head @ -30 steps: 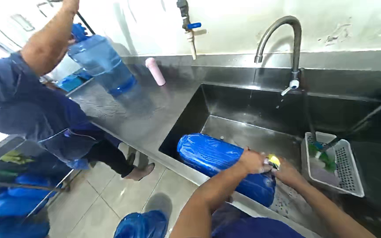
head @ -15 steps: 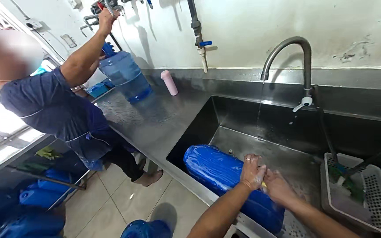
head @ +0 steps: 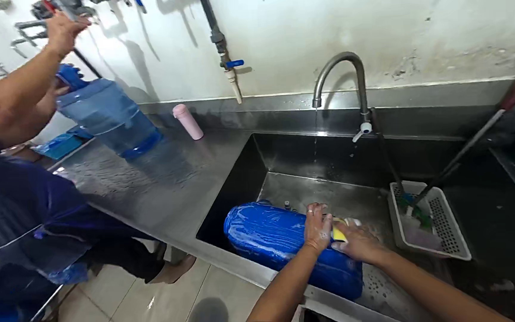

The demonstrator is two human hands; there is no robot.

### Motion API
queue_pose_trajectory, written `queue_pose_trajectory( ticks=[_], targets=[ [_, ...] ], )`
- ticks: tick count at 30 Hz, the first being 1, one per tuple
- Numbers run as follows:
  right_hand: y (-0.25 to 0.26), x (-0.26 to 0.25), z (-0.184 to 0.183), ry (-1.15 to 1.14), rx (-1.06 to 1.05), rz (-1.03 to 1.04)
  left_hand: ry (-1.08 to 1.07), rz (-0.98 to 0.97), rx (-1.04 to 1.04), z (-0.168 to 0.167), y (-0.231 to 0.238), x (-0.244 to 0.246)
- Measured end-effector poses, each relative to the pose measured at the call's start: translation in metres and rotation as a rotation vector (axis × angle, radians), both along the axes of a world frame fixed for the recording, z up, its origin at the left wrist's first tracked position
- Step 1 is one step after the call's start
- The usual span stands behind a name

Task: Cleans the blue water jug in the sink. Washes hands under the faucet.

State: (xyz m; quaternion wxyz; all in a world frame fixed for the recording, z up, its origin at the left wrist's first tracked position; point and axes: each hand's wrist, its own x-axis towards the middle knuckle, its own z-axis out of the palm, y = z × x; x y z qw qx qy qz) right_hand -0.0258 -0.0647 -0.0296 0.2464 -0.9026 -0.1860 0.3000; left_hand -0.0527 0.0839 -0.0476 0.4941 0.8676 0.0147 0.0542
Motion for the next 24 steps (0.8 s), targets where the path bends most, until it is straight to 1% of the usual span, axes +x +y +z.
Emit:
queue_pose_trajectory(
  ticks=[3,5,7,10,13,14,16,18,19,20,21,23,24],
  targets=[
    [0.011,0.0,-0.002,-0.055,-0.116,0.058,0.034,-0.055,0.055,0.003,-0.001,-0.001],
    [0.019,0.005,0.0,-0.064,-0.164,0.031,0.049,-0.091,0.087,0.003,-0.002,0.001],
    [0.02,0.01,0.003,-0.028,-0.146,-0.054,0.062,-0.138,0.125,0.005,-0.001,0.005],
    [0.012,0.013,0.001,0.064,-0.069,-0.246,0.089,-0.199,0.185,0.009,0.002,0.006],
    [-0.005,0.002,-0.003,0.059,-0.092,-0.309,0.146,-0.227,0.221,0.013,0.002,0.005],
    [-0.013,-0.001,-0.008,0.09,-0.058,-0.34,0.171,-0.237,0.234,0.014,0.003,0.006],
    [-0.03,-0.012,-0.02,0.21,0.099,-0.42,0.186,-0.249,0.238,0.014,0.004,0.007],
    [-0.041,-0.03,-0.014,0.332,0.294,-0.427,0.181,-0.259,0.223,0.011,0.006,0.007],
    [-0.044,-0.035,-0.003,0.319,0.366,-0.401,0.167,-0.249,0.191,0.009,0.008,0.007],
    [-0.044,-0.033,0.007,0.219,0.401,-0.378,0.136,-0.224,0.151,0.007,0.008,0.007],
    [-0.041,-0.025,0.013,0.079,0.384,-0.354,0.098,-0.192,0.115,0.005,0.007,0.007],
    [-0.019,-0.006,0.011,-0.138,0.238,-0.259,0.015,-0.12,0.065,0.002,0.007,0.005],
    [-0.003,-0.004,0.001,-0.195,0.18,-0.203,-0.018,-0.089,0.036,-0.001,0.008,0.004]
  ],
)
